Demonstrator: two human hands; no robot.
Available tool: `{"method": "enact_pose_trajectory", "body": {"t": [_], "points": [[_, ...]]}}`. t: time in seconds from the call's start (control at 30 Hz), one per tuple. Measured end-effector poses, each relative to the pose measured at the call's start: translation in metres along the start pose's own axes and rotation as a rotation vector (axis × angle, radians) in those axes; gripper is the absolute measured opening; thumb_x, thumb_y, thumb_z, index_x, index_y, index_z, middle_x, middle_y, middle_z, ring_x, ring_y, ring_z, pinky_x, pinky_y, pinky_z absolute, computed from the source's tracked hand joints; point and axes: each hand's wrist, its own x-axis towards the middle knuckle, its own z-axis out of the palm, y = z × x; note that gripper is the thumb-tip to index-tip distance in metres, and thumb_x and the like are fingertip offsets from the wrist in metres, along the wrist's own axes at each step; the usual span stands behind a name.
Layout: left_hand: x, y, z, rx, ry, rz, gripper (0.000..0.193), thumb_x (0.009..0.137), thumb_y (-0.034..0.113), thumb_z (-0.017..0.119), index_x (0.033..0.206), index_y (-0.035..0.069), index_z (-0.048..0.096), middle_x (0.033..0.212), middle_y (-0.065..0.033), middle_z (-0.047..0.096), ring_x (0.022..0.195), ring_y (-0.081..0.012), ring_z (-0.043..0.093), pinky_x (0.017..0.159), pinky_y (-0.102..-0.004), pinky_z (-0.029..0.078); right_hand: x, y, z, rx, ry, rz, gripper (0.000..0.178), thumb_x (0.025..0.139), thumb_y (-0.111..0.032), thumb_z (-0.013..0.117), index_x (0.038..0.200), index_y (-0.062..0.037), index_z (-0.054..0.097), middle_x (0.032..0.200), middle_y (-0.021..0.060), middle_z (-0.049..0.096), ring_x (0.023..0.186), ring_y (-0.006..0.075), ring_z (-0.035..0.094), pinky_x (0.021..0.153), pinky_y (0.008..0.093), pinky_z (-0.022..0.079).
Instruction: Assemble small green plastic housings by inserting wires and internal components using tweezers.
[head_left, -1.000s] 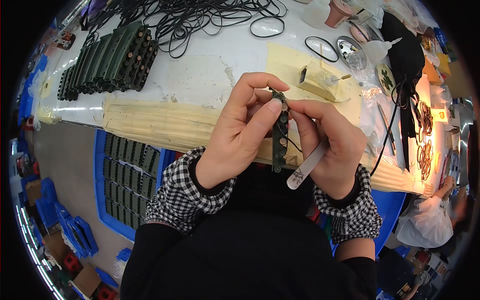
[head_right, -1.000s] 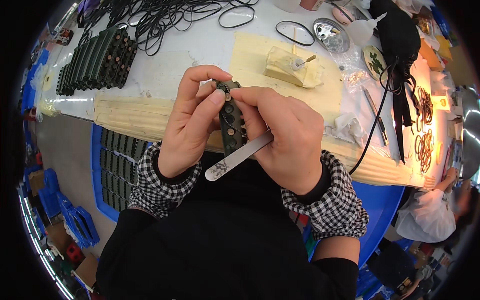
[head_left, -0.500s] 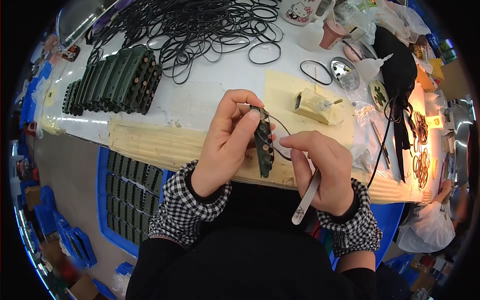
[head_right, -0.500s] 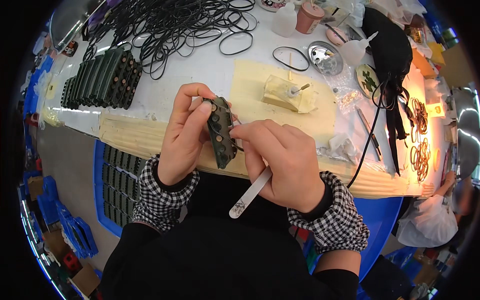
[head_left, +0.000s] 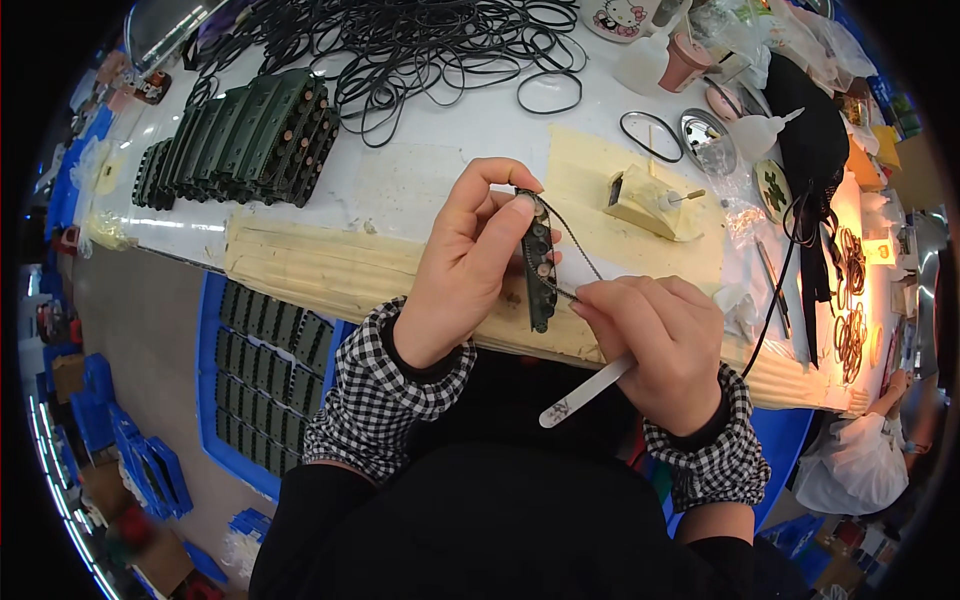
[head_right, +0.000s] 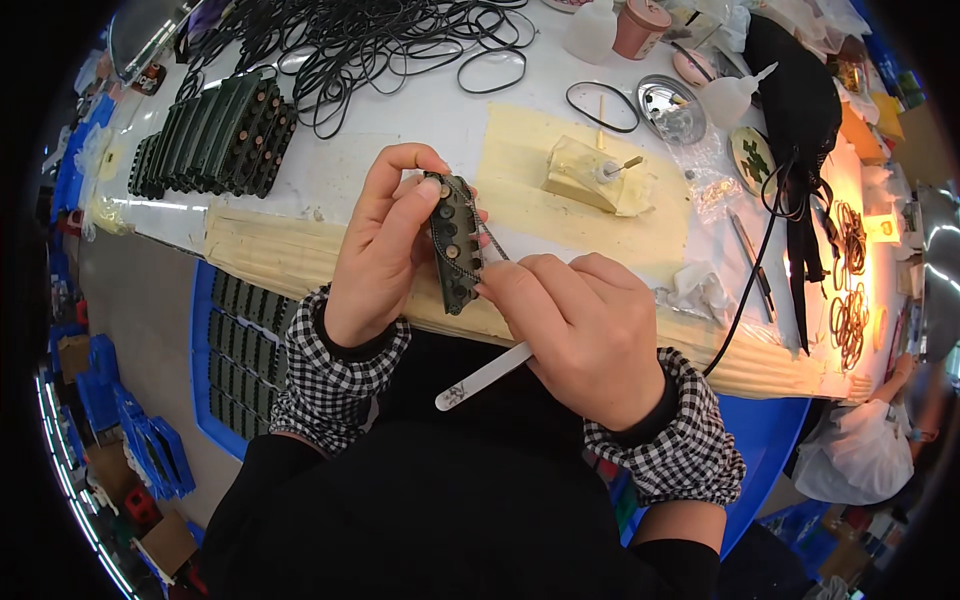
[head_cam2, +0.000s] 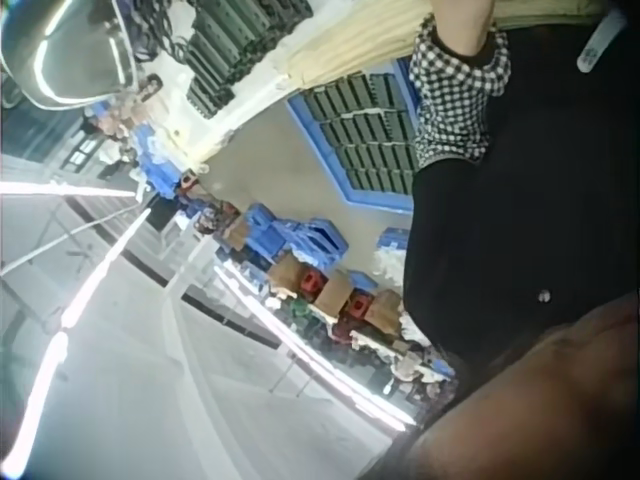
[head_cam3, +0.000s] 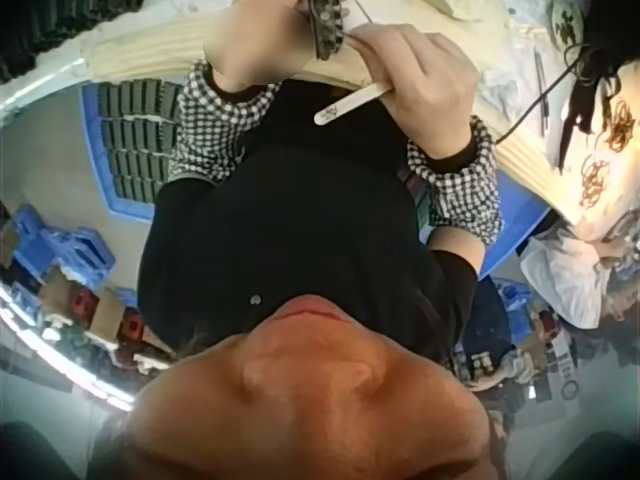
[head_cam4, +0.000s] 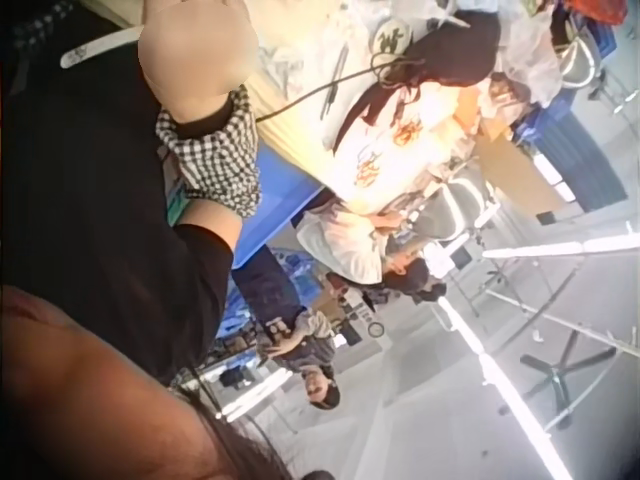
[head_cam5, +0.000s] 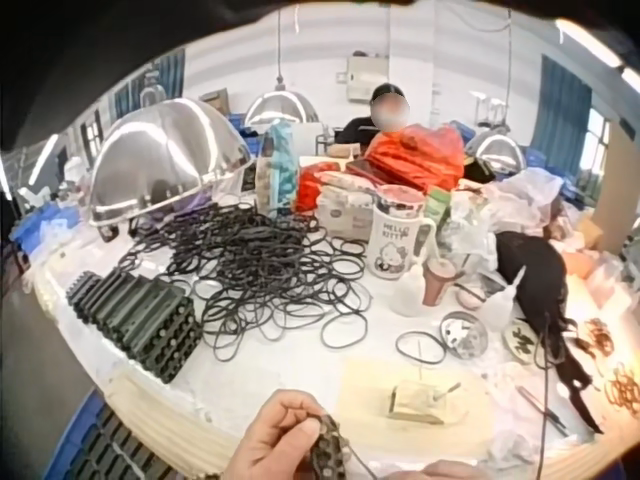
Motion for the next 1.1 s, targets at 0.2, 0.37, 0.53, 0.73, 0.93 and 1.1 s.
{"method": "enact_pose_trajectory", "body": {"t": [0.2, 0.37, 0.53, 0.73, 0.93, 1.1], "points": [[0.0, -0.001, 0.003, 0.015, 0.022, 0.02, 0.019, 0.1, 0.016, 0.042, 0.118, 0.01, 0.044, 0.097, -0.008, 0.057, 0.09, -0.0151, 0.062, 0.076, -0.0301, 0.055, -0.004, -0.011, 0.001, 0.28, 0.0, 0.194, 0.019, 0.071, -0.001, 0.076, 0.088, -0.0063, 0.07, 0.074, 0.0045, 0.054, 0.057, 0.016, 0.055, 0.05, 0.0272, 0.042], [0.001, -0.002, 0.003, 0.031, 0.021, 0.019, 0.019, 0.1, 0.016, 0.044, 0.118, 0.01, 0.045, 0.098, -0.0079, 0.057, 0.09, -0.0148, 0.062, 0.075, -0.0294, 0.056, -0.014, -0.009, 0.016, 0.356, 0.105, 0.233, 0.021, 0.07, -0.002, 0.077, 0.089, -0.0073, 0.072, 0.073, 0.0032, 0.055, 0.056, 0.0139, 0.053, 0.048, 0.0264, 0.042], [0.001, -0.001, 0.004, 0.045, 0.008, 0.029, 0.019, 0.1, 0.016, 0.044, 0.118, 0.01, 0.046, 0.096, -0.0078, 0.058, 0.086, -0.0154, 0.063, 0.073, -0.0286, 0.055, -0.012, -0.01, 0.013, 0.39, 0.11, 0.321, 0.017, 0.069, -0.002, 0.079, 0.084, -0.0062, 0.071, 0.072, 0.0028, 0.055, 0.058, 0.0129, 0.053, 0.051, 0.0254, 0.04], [0.0, 0.001, 0.006, 0.089, 0.045, 0.017, 0.02, 0.099, 0.017, 0.044, 0.117, 0.01, 0.047, 0.093, -0.0077, 0.06, 0.085, -0.0167, 0.065, 0.07, -0.0284, 0.055, -0.011, -0.008, 0.012, 0.475, 0.032, 0.425, 0.015, 0.071, -0.003, 0.079, 0.082, -0.005, 0.07, 0.073, 0.0018, 0.054, 0.055, 0.0103, 0.047, 0.049, 0.0243, 0.037], [0.0, -0.001, 0.007, 0.098, 0.048, 0.037, 0.02, 0.099, 0.018, 0.045, 0.118, 0.01, 0.047, 0.092, -0.0077, 0.061, 0.084, -0.0172, 0.065, 0.07, -0.0292, 0.056, -0.014, -0.008, 0.013, 0.532, 0.0, 0.447, 0.012, 0.074, -0.002, 0.075, 0.083, -0.0044, 0.069, 0.074, 0.0024, 0.054, 0.051, 0.0094, 0.044, 0.047, 0.0237, 0.035], [0.0, -0.001, 0.007, 0.091, 0.056, 0.044, 0.021, 0.099, 0.016, 0.046, 0.118, 0.01, 0.048, 0.092, -0.0087, 0.061, 0.085, -0.017, 0.065, 0.07, -0.0295, 0.057, -0.015, -0.009, 0.014, 0.555, -0.044, 0.464, 0.012, 0.075, -0.001, 0.074, 0.084, -0.003, 0.067, 0.074, 0.0031, 0.053, 0.055, 0.0114, 0.048, 0.049, 0.0256, 0.038]]}}
